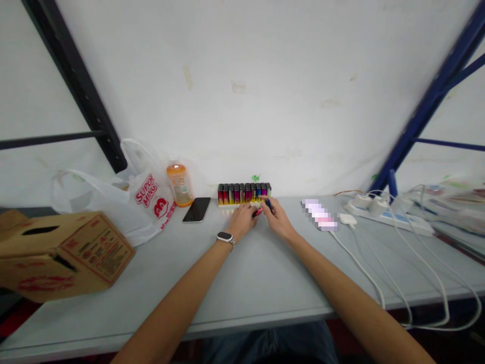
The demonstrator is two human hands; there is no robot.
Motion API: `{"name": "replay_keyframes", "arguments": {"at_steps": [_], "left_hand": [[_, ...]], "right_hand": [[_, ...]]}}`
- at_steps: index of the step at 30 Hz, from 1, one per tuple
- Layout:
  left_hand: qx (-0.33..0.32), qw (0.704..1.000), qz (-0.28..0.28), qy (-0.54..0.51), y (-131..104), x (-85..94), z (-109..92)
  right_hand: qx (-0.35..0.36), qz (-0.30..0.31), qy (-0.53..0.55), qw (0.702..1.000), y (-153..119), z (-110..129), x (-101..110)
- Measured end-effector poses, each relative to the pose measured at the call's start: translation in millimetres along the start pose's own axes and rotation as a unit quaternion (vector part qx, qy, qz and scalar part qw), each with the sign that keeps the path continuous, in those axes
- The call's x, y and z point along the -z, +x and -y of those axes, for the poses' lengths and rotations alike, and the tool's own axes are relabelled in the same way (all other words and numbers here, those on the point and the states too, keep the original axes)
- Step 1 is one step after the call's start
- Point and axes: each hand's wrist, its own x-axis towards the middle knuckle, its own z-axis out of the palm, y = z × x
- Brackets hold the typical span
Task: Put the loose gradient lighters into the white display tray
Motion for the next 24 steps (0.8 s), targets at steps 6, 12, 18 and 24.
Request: {"name": "replay_keyframes", "arguments": {"at_steps": [6,12,18,24], "left_hand": [[-0.019,0.999,0.001,-0.045,-7.8,6.2,10.1],[-0.014,0.995,0.007,-0.095,-32.6,15.9,32.5],[0.036,0.978,-0.037,-0.202,-36.4,11.7,38.2],[0.073,0.954,-0.091,-0.276,-35.1,11.4,38.0]], "right_hand": [[0.071,0.019,-0.102,0.992,9.2,-5.2,11.8],[0.065,-0.023,-0.119,0.990,44.2,-16.6,10.3],[0.083,0.033,-0.161,0.983,80.1,-27.4,-2.0],[0.075,0.062,-0.185,0.978,93.0,-30.6,-6.0]]}}
